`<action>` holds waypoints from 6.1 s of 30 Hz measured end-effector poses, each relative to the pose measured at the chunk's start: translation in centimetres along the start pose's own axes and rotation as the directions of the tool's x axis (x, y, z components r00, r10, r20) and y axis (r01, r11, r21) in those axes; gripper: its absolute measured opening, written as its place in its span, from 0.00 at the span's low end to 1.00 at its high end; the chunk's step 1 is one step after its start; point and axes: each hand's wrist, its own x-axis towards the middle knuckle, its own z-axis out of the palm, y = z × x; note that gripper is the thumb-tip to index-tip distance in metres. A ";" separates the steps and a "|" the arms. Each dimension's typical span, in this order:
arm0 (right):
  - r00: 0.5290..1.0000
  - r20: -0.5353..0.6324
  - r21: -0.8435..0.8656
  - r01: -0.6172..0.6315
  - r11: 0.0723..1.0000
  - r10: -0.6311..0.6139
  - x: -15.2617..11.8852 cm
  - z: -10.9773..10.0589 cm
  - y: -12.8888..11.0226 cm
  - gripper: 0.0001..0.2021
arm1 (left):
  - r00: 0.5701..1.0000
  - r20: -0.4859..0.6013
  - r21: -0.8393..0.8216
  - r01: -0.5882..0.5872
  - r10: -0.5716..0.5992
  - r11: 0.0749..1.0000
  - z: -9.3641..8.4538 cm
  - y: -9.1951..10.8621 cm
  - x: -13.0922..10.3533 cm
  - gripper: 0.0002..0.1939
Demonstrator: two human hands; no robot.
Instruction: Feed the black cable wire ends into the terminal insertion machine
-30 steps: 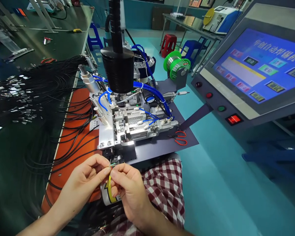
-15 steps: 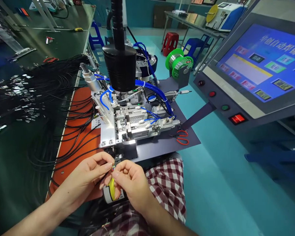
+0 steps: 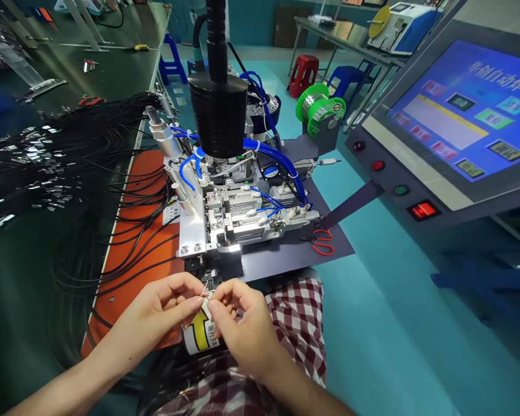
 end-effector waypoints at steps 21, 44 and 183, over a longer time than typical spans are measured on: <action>1.000 0.018 0.366 0.003 0.931 -0.010 2.4 0.2 0.6 0.14 | 0.998 0.029 -0.094 0.051 -0.048 0.994 -0.3 -0.1 -0.1 0.13; 0.995 0.055 0.196 0.065 0.978 -0.077 1.6 -0.4 0.5 0.06 | 0.998 -0.069 -0.185 -0.027 0.014 0.982 0.4 0.1 -0.1 0.08; 0.989 0.024 0.287 -0.148 0.946 0.148 1.9 0.7 0.3 0.05 | 0.990 -0.128 -0.061 -0.063 0.055 0.996 0.4 -1.4 0.1 0.09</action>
